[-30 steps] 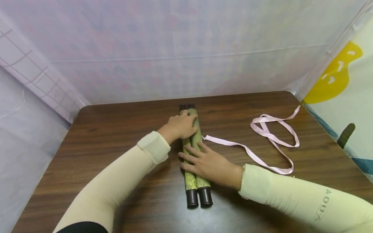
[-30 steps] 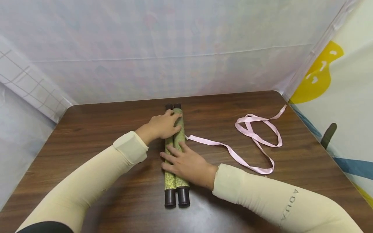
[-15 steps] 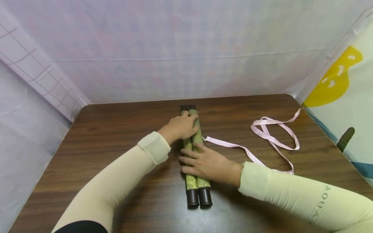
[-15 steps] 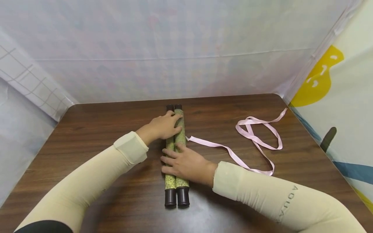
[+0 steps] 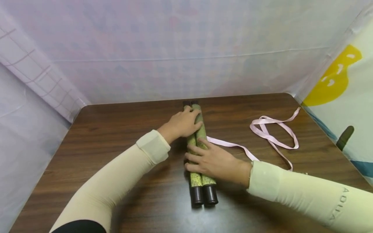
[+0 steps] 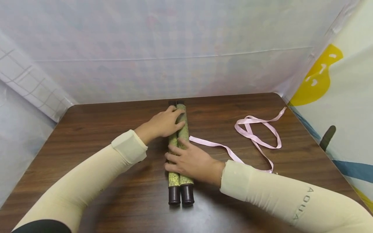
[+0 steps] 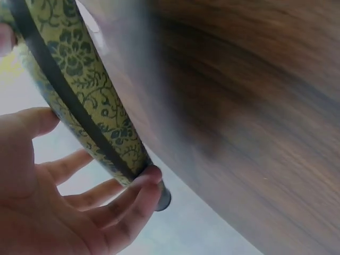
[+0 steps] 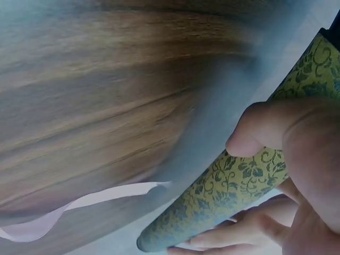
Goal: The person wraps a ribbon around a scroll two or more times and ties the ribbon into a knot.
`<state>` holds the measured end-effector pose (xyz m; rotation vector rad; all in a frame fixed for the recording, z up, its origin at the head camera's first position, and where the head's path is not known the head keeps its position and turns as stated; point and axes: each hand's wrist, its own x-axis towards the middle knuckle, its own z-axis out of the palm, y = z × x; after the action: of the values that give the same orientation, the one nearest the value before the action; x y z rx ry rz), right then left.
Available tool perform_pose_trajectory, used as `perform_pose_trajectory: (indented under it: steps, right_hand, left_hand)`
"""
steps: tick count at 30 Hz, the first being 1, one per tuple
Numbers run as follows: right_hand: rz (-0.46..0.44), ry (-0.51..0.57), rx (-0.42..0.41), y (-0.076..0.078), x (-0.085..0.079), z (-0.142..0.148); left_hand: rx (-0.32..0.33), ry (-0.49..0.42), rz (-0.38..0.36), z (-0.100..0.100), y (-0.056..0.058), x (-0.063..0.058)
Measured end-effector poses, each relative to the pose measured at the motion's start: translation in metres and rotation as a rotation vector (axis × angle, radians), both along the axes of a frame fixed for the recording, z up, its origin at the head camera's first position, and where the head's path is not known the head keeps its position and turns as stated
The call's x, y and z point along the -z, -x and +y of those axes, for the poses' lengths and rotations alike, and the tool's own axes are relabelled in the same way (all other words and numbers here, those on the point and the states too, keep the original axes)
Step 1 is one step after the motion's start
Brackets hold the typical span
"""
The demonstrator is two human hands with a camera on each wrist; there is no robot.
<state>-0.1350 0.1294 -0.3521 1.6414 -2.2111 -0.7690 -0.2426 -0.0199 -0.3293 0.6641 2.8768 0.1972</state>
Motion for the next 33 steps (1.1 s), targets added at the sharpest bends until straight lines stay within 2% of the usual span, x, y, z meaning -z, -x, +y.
perform_pose_trajectory:
  steps: [5, 14, 21, 27, 33]
  right_hand:
    - [0.004, -0.014, 0.063, 0.001, -0.001, 0.010]
    - [-0.011, -0.027, 0.134, -0.001, -0.001, 0.030]
    - [-0.015, -0.050, 0.150, -0.003, 0.007, 0.042]
    - [-0.014, -0.063, 0.144, -0.003, 0.015, 0.045]
    - [-0.024, -0.034, 0.138, -0.003, 0.023, 0.048]
  left_hand:
    - [0.034, -0.040, 0.044, 0.014, 0.000, -0.004]
    - [0.071, -0.061, 0.036, 0.041, 0.000, 0.000]
    - [0.095, -0.081, -0.014, 0.055, 0.002, 0.008]
    - [0.097, -0.075, -0.051, 0.056, 0.003, 0.016]
    - [0.098, -0.106, -0.046, 0.050, 0.004, 0.022]
